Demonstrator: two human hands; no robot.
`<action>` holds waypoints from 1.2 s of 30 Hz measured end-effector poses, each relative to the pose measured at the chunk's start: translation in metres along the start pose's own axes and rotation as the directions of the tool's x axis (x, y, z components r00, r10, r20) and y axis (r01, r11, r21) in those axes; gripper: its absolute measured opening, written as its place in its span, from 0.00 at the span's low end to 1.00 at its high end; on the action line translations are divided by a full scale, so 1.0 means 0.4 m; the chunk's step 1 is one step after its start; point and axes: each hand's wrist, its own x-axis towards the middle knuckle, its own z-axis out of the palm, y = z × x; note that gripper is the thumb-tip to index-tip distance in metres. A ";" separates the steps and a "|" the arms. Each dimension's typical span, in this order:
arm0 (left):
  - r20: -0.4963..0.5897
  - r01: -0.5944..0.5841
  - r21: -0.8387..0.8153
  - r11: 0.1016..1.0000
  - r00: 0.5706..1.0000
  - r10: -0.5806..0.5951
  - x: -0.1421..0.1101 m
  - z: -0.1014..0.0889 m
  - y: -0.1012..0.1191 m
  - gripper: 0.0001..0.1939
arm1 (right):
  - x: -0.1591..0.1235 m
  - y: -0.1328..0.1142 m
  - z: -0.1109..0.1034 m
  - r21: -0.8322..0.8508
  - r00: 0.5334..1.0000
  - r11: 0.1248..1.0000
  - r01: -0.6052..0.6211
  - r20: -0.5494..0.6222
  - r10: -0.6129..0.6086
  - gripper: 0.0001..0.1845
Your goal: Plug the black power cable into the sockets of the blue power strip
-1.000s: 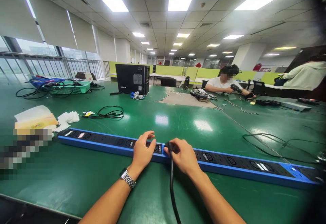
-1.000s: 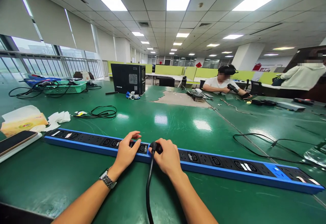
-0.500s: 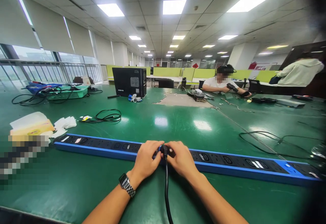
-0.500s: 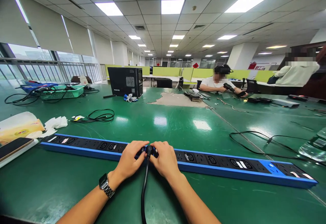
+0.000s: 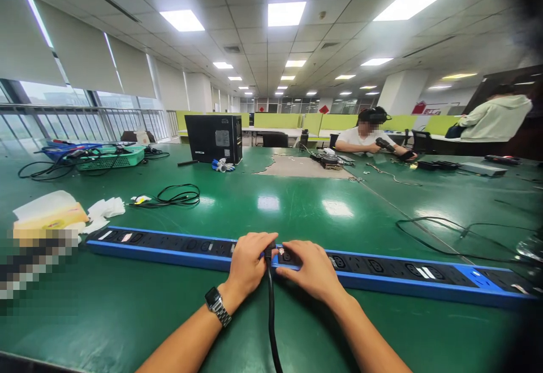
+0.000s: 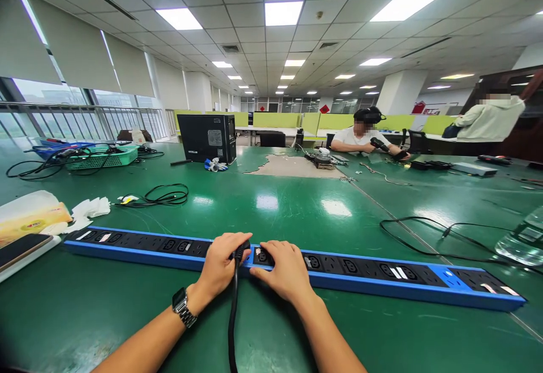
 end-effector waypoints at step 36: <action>0.146 0.042 0.281 0.959 0.986 -0.086 -0.082 -0.230 -0.199 0.19 | -0.009 -0.010 -0.001 0.000 1.000 1.000 -0.022 -0.006 0.022 0.28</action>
